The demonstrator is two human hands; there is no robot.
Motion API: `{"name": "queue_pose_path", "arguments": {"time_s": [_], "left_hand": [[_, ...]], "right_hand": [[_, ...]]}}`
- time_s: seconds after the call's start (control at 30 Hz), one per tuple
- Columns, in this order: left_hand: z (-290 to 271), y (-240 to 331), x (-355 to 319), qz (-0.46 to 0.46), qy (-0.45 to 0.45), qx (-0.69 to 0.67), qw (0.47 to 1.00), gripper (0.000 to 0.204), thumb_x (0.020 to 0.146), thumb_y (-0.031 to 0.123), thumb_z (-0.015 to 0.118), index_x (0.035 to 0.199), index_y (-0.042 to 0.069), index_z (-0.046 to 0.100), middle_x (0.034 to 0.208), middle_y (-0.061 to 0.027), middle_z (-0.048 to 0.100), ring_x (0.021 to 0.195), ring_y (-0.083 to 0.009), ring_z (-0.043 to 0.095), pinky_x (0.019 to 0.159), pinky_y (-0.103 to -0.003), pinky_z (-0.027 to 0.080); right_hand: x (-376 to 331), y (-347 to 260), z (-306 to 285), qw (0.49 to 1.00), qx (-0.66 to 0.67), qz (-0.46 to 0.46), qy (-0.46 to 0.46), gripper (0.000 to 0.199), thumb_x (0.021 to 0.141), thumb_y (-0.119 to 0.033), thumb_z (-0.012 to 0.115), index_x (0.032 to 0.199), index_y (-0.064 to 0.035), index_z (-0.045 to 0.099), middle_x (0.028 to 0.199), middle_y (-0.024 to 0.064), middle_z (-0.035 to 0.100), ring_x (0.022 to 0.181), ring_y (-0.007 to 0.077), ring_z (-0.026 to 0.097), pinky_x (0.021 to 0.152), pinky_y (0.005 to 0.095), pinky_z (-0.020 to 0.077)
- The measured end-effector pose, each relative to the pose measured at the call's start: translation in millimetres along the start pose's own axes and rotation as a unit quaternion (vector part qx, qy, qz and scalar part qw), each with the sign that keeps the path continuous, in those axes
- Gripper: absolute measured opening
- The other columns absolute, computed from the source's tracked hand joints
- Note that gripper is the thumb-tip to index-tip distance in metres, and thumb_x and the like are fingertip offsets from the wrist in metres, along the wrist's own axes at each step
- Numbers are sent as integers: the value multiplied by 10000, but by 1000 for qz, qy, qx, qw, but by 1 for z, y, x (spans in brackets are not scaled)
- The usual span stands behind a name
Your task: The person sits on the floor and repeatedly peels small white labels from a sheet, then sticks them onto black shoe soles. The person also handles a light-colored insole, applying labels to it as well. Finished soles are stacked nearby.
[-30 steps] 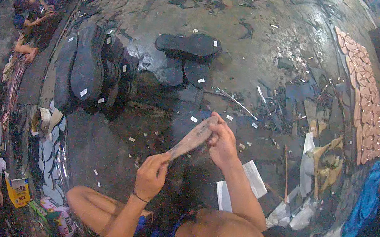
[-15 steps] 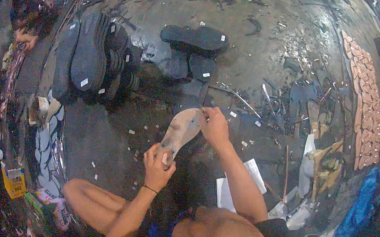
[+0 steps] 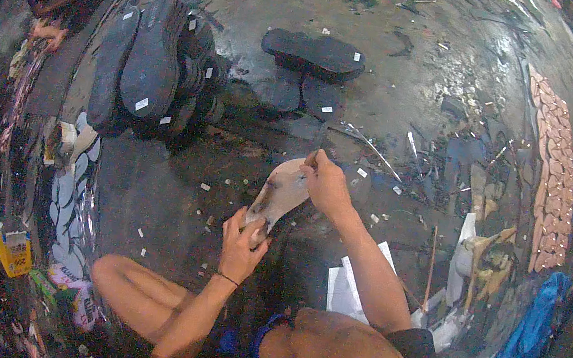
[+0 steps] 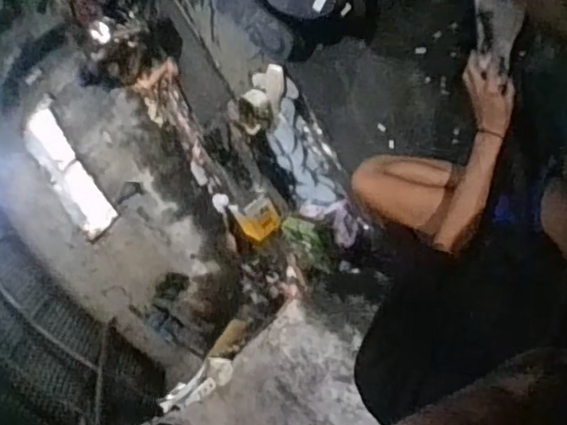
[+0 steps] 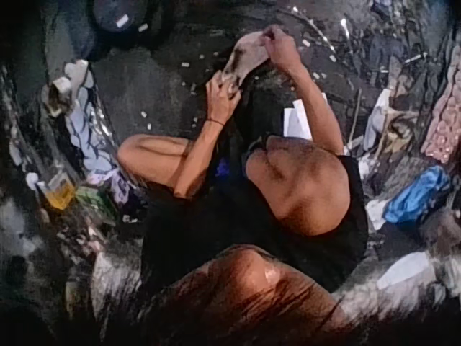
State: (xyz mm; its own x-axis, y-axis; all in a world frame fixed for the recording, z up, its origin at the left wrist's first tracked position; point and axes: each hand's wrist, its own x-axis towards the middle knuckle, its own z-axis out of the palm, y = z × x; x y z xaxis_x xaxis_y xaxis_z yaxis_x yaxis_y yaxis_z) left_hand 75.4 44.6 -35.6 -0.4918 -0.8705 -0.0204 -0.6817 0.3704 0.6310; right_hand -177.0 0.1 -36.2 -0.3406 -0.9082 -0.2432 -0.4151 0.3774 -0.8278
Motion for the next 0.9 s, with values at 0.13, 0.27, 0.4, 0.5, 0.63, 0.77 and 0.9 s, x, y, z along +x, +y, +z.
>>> {"name": "queue_pose_path", "arguments": {"time_s": [0.13,0.27,0.4,0.5,0.63,0.77,0.9], "left_hand": [[7,-7,-5,3,4,-9,1000,454,830,127,786,1259,80,645,1401,-270,467,1248,-462,457,1044,-522,426],[8,-16,-4,19,5,7,1000,469,822,194,816,1242,71,647,1430,-235,464,1276,-436,452,1067,-505,422],[11,-10,-5,16,10,5,1000,471,800,125,798,1242,73,644,1400,-238,483,1259,-445,461,1048,-519,423],[3,-16,10,31,30,29,999,446,823,172,780,1237,79,641,1396,-225,494,1276,-435,459,1070,-531,395],[-37,-47,36,-77,25,64,995,412,854,203,741,1235,82,643,1424,-217,495,1306,-426,453,1114,-520,350],[-39,-26,22,21,25,-3,999,440,829,171,763,1244,75,655,1442,-224,477,1298,-426,438,1097,-511,359],[-8,-12,11,60,-67,-25,996,478,809,182,798,1262,121,659,1488,-194,463,1326,-413,427,1114,-505,372]], "right_hand": [[-33,-32,40,999,-8,-30,-40,202,942,-241,664,1036,-62,673,970,208,716,942,393,703,820,487,542],[-50,-26,75,993,-26,-74,-93,217,941,-260,662,1014,-55,665,945,210,714,926,419,689,792,504,542],[-78,-15,54,997,-6,-32,-75,219,945,-258,662,1005,-47,649,916,207,707,898,425,685,760,499,541],[-77,-9,44,997,21,-63,-25,192,951,-220,686,1013,-42,647,904,174,718,835,347,712,731,441,546],[-71,-9,14,979,131,-14,155,114,986,-130,678,1018,-25,649,850,63,697,782,108,648,687,283,518],[-59,43,-9,971,42,8,237,133,1005,-118,634,1067,-3,658,915,100,674,784,154,665,696,309,536],[-56,56,-4,979,-13,3,202,181,962,-128,652,1095,-7,670,958,161,635,838,322,654,723,406,513]]}}
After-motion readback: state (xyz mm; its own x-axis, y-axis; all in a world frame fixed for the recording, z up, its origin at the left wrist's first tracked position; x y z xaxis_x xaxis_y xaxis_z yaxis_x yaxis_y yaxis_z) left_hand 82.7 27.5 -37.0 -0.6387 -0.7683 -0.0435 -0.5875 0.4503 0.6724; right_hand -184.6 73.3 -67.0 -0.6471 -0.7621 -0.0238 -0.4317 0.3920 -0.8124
